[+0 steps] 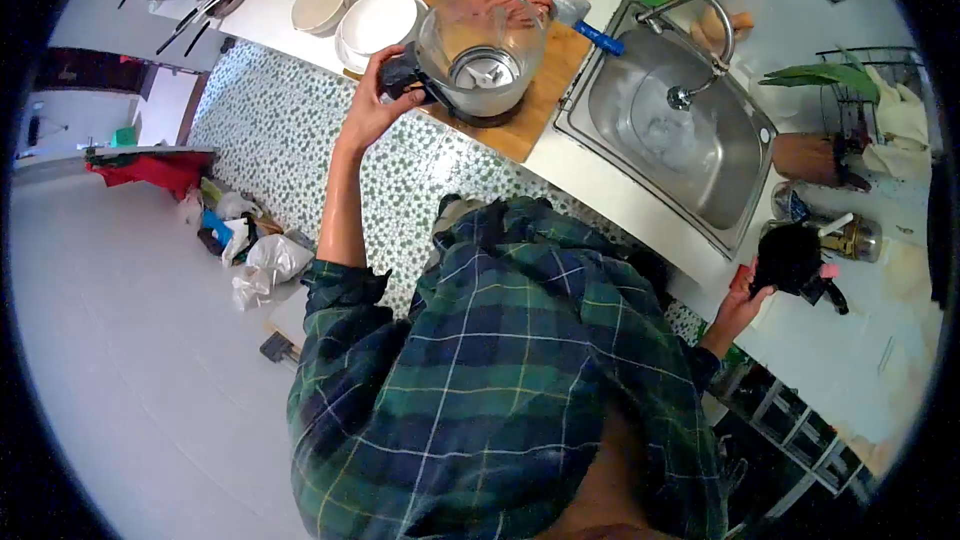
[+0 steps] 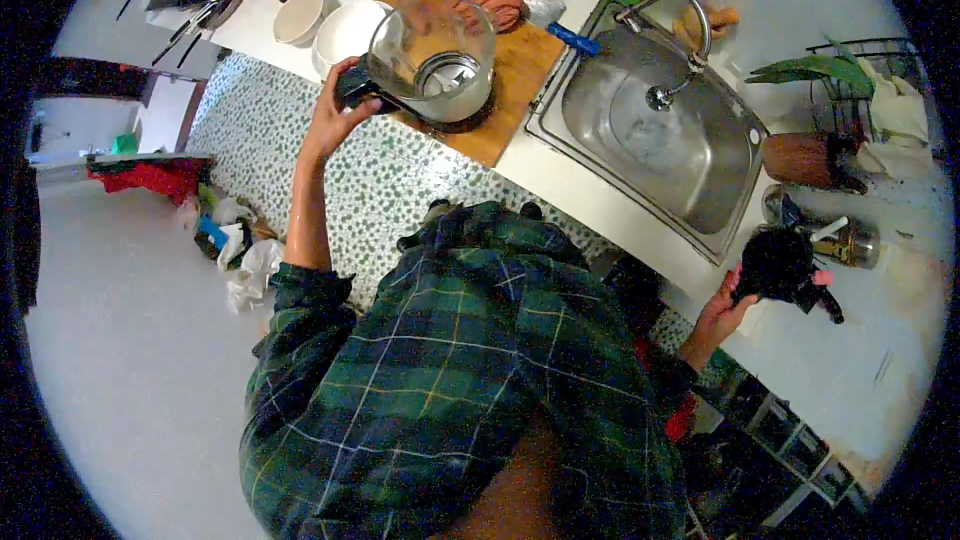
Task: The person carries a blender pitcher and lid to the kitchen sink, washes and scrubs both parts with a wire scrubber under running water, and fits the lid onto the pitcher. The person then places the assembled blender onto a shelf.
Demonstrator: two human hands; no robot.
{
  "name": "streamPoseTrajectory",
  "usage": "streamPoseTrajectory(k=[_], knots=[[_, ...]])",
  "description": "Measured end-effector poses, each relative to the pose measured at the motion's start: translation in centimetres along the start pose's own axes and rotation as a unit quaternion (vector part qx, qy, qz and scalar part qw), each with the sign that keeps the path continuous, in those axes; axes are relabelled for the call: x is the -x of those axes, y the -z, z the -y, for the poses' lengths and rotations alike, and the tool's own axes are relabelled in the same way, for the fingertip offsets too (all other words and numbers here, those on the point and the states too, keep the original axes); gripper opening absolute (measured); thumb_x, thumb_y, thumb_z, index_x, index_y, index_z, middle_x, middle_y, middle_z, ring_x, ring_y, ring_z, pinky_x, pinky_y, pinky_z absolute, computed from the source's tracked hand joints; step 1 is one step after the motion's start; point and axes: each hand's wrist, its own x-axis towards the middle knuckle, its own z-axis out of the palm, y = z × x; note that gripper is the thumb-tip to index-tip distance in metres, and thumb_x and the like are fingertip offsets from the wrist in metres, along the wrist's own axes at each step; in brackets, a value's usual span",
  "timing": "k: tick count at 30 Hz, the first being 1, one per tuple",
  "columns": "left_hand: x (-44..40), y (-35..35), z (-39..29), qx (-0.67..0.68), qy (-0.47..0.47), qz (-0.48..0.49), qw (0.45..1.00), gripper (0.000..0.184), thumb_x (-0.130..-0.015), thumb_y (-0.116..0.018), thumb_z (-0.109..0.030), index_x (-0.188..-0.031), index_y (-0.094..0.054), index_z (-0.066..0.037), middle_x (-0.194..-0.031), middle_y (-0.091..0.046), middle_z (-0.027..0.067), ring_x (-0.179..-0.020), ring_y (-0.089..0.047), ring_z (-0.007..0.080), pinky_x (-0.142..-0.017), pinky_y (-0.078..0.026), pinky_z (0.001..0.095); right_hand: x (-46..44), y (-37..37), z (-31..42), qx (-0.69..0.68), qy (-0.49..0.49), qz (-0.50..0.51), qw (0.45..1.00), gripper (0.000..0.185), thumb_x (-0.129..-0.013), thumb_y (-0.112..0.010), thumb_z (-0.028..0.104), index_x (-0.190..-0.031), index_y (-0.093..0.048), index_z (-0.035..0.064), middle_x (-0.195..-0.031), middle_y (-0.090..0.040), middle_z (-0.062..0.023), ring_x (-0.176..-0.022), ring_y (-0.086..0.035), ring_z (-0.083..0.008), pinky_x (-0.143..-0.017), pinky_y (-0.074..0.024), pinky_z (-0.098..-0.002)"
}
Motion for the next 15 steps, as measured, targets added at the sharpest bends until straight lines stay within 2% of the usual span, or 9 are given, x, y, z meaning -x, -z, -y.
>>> streamPoseTrajectory(k=[2,4,6,7,10,11,12,14,15], knots=[[-0.4,0.2,-0.6,0.022,-0.042,0.025,0.999,0.057,-0.075,-0.07,-0.011,-0.123,-0.041,-0.005,-0.107,-0.055,0.0073,-0.097,-0.055,0.017,-0.085,-0.045,0.0294,0.9,-4.8,-1.9,0.129,0.038,0.145,0.98,0.057,-0.092,-0.048,0.033,-0.131,-0.03,-0.0045,-0.119,-0.049,-0.0118,-0.09,-0.048,-0.0173,-0.076,-0.0432,-0.0263],[-0.4,0.6,-0.9,0.008,0.008,0.032,0.999,0.056,-0.075,-0.072,-0.019,-0.121,-0.043,-0.006,-0.101,-0.057,0.0079,-0.094,-0.055,0.0169,-0.083,-0.044,0.03,4.5,-14.9,-7.6,0.208,0.122,0.089,0.966,0.045,-0.093,-0.048,0.027,-0.127,-0.038,-0.0004,-0.119,-0.05,-0.0087,-0.093,-0.048,-0.0169,-0.077,-0.0432,-0.0286],[-0.5,0.1,0.9,-0.083,-0.02,-0.003,0.996,0.052,-0.076,-0.071,-0.028,-0.115,-0.047,-0.003,-0.097,-0.059,0.0132,-0.087,-0.058,0.0191,-0.077,-0.046,0.0314,7.1,-22.6,-12.7,0.226,0.045,0.153,0.961,0.024,-0.093,-0.048,0.021,-0.11,-0.051,0.0045,-0.105,-0.054,-0.0045,-0.091,-0.05,-0.0157,-0.078,-0.0443,-0.0312],[0.0,-0.4,0.6,-0.062,-0.025,-0.018,0.998,0.052,-0.076,-0.071,-0.029,-0.114,-0.047,-0.003,-0.097,-0.06,0.0152,-0.086,-0.059,0.0224,-0.076,-0.046,0.0326,6.9,-23.3,-15.2,0.258,0.044,0.21,0.942,0.026,-0.09,-0.054,0.024,-0.109,-0.051,0.0068,-0.103,-0.053,-0.0026,-0.099,-0.051,-0.016,-0.082,-0.0456,-0.0358],[1.6,-3.0,-1.0,-0.097,-0.047,-0.069,0.992,0.051,-0.076,-0.07,-0.028,-0.113,-0.047,-0.001,-0.095,-0.06,0.0201,-0.087,-0.06,0.0322,-0.075,-0.047,0.036,10.7,-32.8,-21.8,0.436,-0.023,0.196,0.878,0.065,-0.091,-0.052,0.028,-0.14,-0.018,0.0052,-0.078,-0.055,-0.0047,-0.064,-0.054,-0.0137,-0.059,-0.045,-0.0248],[2.0,-3.6,-1.4,-0.076,-0.063,-0.084,0.992,0.052,-0.076,-0.07,-0.027,-0.113,-0.047,0.002,-0.096,-0.059,0.0226,-0.089,-0.059,0.0358,-0.075,-0.046,0.038,11.6,-34.3,-23.5,0.461,0.014,0.252,0.851,0.064,-0.091,-0.051,0.027,-0.14,-0.018,0.0048,-0.07,-0.055,-0.0045,-0.062,-0.054,-0.0123,-0.056,-0.0431,-0.0233],[2.1,-4.5,-0.3,-0.07,-0.047,-0.094,0.992,0.056,-0.076,-0.069,-0.025,-0.116,-0.044,0.005,-0.099,-0.058,0.0238,-0.092,-0.058,0.0361,-0.077,-0.045,0.0387,11.0,-34.1,-25.1,0.518,0.086,0.303,0.795,0.065,-0.09,-0.052,0.025,-0.14,-0.017,0.0041,-0.071,-0.055,-0.0045,-0.061,-0.053,-0.0097,-0.054,-0.0422,-0.0224],[2.5,-4.5,-2.1,-0.031,-0.053,-0.096,0.993,0.063,-0.078,-0.067,-0.023,-0.124,-0.035,0.006,-0.105,-0.055,0.0261,-0.096,-0.056,0.0378,-0.081,-0.044,0.0393,12.4,-34.9,-26.8,0.593,0.115,0.294,0.741,0.065,-0.089,-0.053,0.023,-0.139,-0.018,0.002,-0.076,-0.058,-0.0098,-0.061,-0.056,-0.014,-0.055,-0.0445,-0.0262],[2.6,-4.7,-2.1,-0.023,-0.051,-0.093,0.994,0.063,-0.078,-0.067,-0.023,-0.124,-0.035,0.006,-0.105,-0.055,0.0261,-0.096,-0.056,0.0378,-0.081,-0.044,0.0393,13.3,-35.5,-27.5,0.665,0.151,0.274,0.679,0.065,-0.088,-0.054,0.021,-0.139,-0.018,0.0009,-0.083,-0.059,-0.0142,-0.064,-0.058,-0.0196,-0.059,-0.0458,-0.0297]])
